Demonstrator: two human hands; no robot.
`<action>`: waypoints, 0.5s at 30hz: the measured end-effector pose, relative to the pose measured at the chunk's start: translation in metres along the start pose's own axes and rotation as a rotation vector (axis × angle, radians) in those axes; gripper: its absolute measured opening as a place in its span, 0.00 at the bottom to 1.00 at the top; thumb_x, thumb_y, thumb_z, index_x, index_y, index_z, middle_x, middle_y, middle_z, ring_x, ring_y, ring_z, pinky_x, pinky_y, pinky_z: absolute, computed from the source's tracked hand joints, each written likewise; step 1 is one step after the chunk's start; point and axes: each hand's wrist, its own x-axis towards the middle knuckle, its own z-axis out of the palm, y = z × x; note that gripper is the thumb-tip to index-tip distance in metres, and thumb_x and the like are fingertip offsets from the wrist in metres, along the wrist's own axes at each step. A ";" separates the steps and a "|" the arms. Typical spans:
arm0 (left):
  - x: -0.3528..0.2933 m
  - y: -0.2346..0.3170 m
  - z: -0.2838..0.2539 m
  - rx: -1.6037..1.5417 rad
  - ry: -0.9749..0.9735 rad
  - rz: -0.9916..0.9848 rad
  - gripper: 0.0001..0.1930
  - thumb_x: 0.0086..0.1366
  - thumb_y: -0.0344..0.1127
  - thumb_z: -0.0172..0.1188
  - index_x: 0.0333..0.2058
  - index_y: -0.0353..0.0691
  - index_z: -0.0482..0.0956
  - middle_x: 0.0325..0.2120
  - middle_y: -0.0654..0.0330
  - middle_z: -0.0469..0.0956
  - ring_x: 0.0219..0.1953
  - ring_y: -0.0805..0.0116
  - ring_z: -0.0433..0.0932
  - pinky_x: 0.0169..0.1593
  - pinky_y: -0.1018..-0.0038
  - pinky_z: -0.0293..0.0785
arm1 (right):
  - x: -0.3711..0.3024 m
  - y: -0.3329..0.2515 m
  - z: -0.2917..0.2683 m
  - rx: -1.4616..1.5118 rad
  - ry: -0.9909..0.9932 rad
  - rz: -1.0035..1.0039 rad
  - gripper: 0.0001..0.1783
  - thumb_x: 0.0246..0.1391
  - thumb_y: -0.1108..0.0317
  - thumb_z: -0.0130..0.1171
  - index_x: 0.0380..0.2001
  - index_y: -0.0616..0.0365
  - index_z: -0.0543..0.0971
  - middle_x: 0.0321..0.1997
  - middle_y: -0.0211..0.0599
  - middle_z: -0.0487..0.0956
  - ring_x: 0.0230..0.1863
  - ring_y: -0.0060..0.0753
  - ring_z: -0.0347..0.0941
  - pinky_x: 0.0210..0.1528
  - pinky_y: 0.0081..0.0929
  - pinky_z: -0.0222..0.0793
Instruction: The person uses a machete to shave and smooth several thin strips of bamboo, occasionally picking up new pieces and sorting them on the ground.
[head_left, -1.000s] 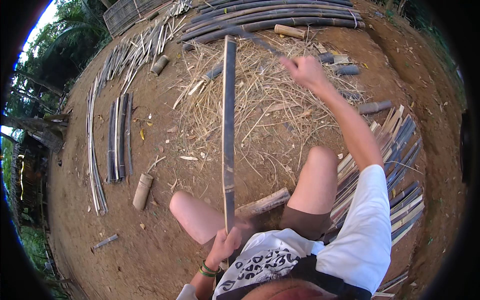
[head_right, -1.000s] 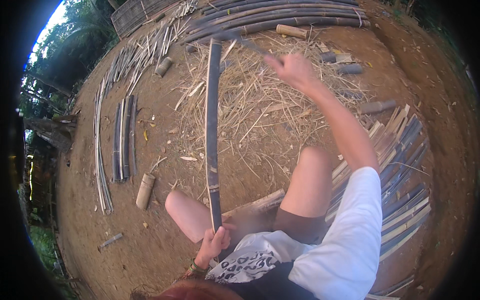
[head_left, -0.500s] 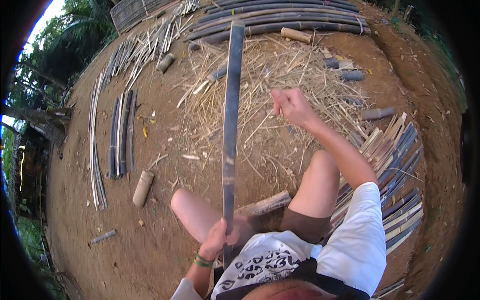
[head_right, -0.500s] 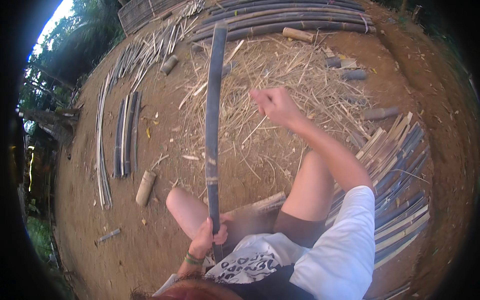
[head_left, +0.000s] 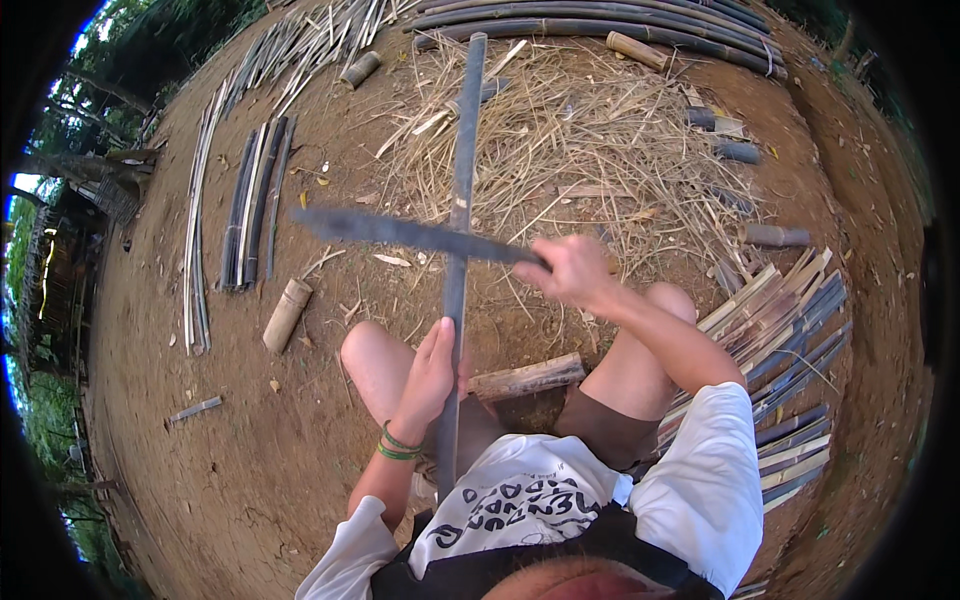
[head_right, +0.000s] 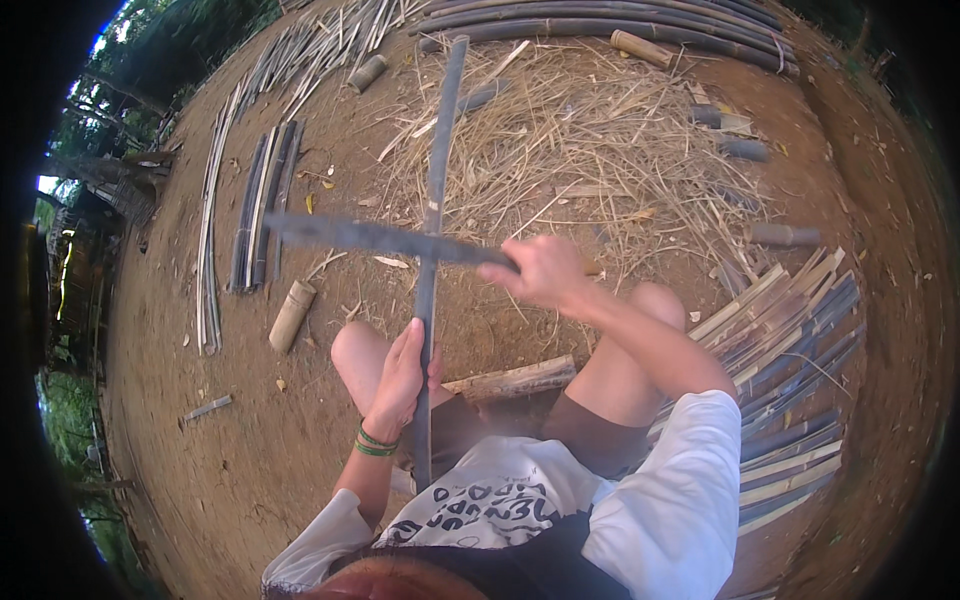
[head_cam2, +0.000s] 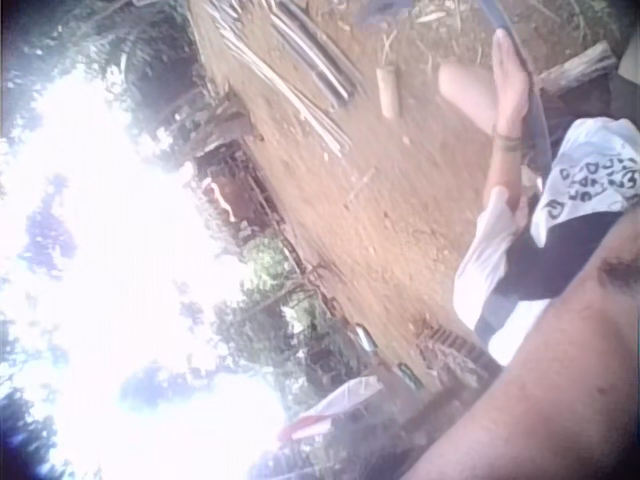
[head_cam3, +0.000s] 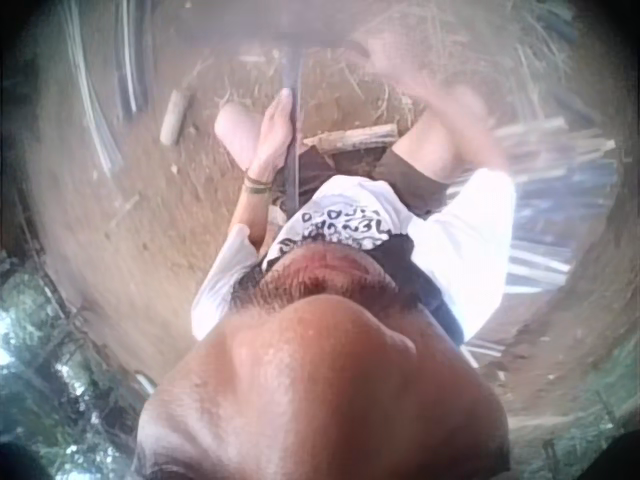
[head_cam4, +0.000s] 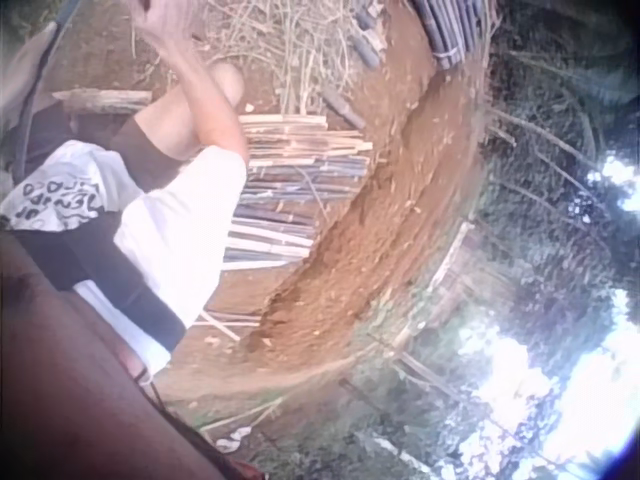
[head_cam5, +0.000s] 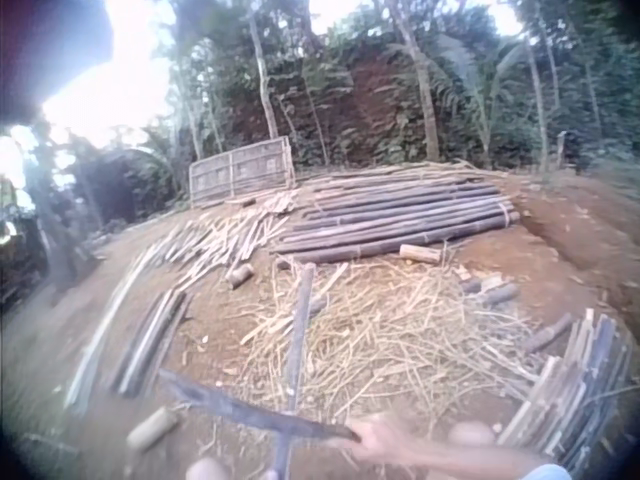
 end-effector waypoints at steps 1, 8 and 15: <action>0.002 0.001 0.003 0.022 0.019 0.005 0.21 0.79 0.51 0.36 0.33 0.43 0.66 0.13 0.66 0.65 0.12 0.76 0.64 0.17 0.81 0.62 | -0.004 -0.005 0.006 -0.027 -0.027 -0.050 0.34 0.57 0.33 0.56 0.19 0.57 0.76 0.12 0.40 0.73 0.13 0.41 0.70 0.17 0.40 0.65; 0.000 0.004 0.009 0.074 -0.063 0.099 0.19 0.80 0.48 0.35 0.33 0.42 0.65 0.13 0.67 0.64 0.12 0.77 0.63 0.18 0.81 0.62 | 0.021 0.013 -0.007 -0.132 0.047 0.014 0.36 0.56 0.30 0.55 0.19 0.56 0.79 0.10 0.42 0.73 0.12 0.44 0.73 0.19 0.41 0.70; -0.001 0.014 0.017 0.086 -0.064 0.076 0.20 0.80 0.47 0.33 0.32 0.42 0.64 0.12 0.68 0.63 0.12 0.78 0.63 0.18 0.81 0.62 | 0.013 -0.011 -0.019 -0.217 -0.051 -0.178 0.38 0.57 0.29 0.53 0.20 0.57 0.80 0.12 0.44 0.75 0.15 0.44 0.75 0.20 0.44 0.71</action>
